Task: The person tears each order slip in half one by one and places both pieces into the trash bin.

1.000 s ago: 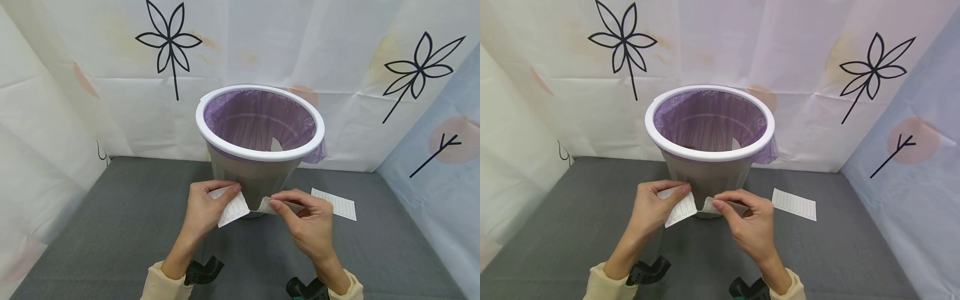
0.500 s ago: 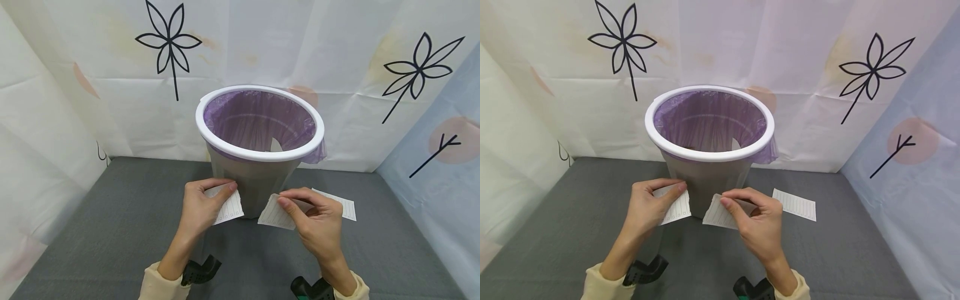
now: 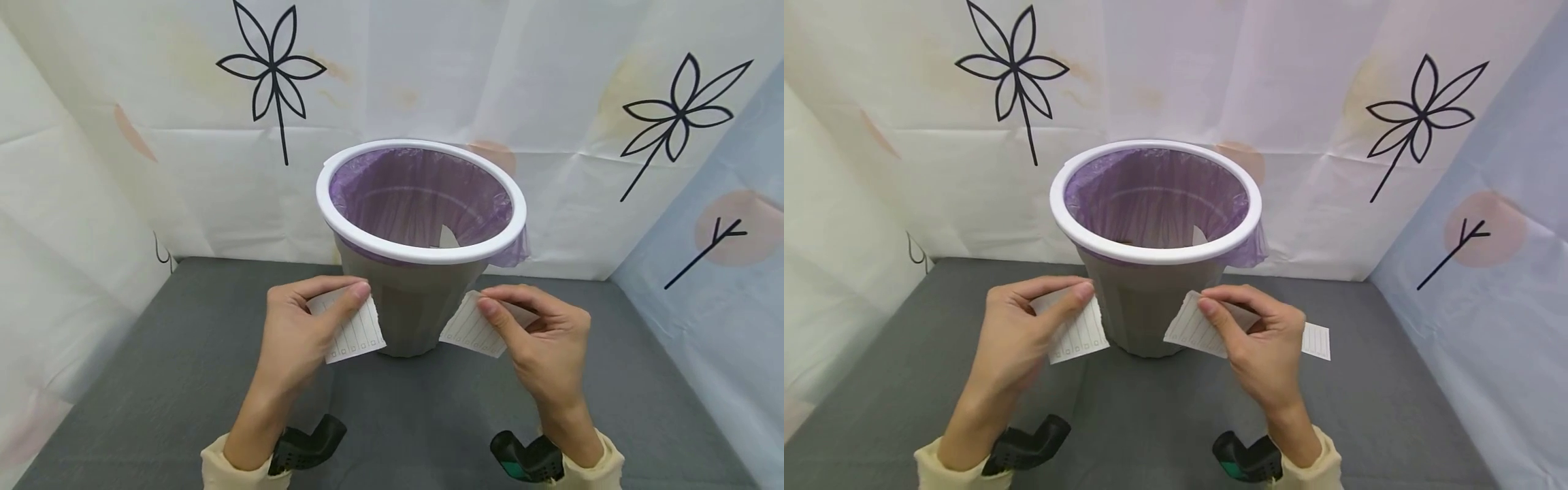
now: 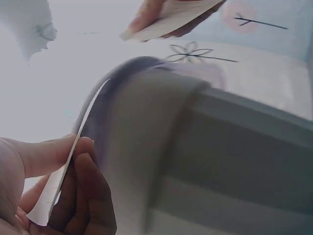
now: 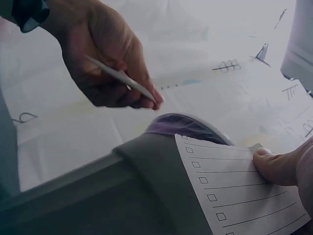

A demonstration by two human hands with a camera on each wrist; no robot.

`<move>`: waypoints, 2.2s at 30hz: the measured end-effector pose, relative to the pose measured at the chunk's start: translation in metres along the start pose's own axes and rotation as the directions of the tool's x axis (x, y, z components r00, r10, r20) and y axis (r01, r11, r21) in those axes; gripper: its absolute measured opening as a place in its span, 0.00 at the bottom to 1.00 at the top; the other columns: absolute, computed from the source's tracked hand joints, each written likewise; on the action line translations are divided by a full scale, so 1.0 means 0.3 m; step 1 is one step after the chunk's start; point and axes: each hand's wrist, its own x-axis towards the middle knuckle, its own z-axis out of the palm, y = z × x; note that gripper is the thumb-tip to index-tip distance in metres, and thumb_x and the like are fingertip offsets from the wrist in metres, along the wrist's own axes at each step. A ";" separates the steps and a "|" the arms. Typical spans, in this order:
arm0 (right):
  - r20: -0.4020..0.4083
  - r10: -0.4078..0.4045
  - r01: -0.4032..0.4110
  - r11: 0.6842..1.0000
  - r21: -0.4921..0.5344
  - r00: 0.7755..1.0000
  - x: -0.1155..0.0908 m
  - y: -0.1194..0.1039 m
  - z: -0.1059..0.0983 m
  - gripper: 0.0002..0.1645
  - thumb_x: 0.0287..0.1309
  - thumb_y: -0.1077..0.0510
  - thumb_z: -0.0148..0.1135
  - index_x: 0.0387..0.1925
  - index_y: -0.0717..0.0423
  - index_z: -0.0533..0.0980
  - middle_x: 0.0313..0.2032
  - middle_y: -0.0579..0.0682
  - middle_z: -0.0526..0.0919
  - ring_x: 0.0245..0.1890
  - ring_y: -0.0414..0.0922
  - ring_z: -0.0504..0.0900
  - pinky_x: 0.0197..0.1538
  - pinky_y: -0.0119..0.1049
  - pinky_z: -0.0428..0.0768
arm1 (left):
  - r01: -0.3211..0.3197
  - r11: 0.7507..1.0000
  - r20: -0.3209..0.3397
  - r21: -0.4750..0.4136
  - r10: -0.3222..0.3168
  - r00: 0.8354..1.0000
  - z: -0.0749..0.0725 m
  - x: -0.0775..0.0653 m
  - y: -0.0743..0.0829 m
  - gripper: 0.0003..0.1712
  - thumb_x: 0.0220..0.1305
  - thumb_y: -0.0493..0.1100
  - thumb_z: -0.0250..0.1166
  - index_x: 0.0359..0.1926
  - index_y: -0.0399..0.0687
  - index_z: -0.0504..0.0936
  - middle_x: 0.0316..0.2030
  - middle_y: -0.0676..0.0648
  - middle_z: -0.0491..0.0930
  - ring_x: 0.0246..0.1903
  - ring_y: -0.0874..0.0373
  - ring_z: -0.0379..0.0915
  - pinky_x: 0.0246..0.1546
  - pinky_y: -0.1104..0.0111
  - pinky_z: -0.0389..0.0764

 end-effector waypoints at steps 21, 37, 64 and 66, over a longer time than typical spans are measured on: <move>-0.241 0.045 0.044 0.936 0.350 0.969 0.462 -0.065 -0.031 0.07 0.52 0.82 0.66 0.35 0.85 0.79 0.32 0.67 0.83 0.38 0.54 0.79 0.45 0.41 0.78 | -0.114 0.834 -0.090 -0.540 0.078 0.993 -0.005 0.352 0.325 0.06 0.60 0.31 0.72 0.38 0.30 0.88 0.39 0.40 0.83 0.42 0.53 0.76 0.33 0.68 0.80; -0.021 0.296 -0.265 0.881 0.392 0.955 0.747 0.024 0.096 0.05 0.57 0.76 0.67 0.37 0.75 0.83 0.39 0.61 0.81 0.42 0.50 0.80 0.44 0.38 0.82 | 0.188 0.759 0.008 -0.624 -0.234 0.972 0.126 0.678 0.328 0.02 0.64 0.32 0.68 0.33 0.37 0.84 0.33 0.44 0.83 0.30 0.53 0.81 0.29 0.66 0.80; 0.174 0.704 -0.720 0.692 0.048 0.689 0.731 0.238 0.080 0.07 0.55 0.72 0.72 0.33 0.59 0.87 0.45 0.52 0.79 0.38 0.45 0.80 0.34 0.32 0.81 | 0.395 0.873 0.093 -0.287 -0.384 0.918 0.127 0.738 0.201 0.18 0.63 0.29 0.67 0.54 0.38 0.83 0.49 0.46 0.83 0.39 0.56 0.79 0.37 0.67 0.81; 0.182 0.699 -0.714 0.700 0.026 0.691 0.728 0.239 0.081 0.08 0.56 0.72 0.71 0.33 0.58 0.88 0.46 0.52 0.79 0.40 0.45 0.78 0.34 0.32 0.80 | 0.404 0.869 0.094 -0.285 -0.394 0.914 0.126 0.737 0.198 0.18 0.63 0.28 0.66 0.55 0.38 0.83 0.49 0.47 0.83 0.39 0.56 0.79 0.37 0.67 0.81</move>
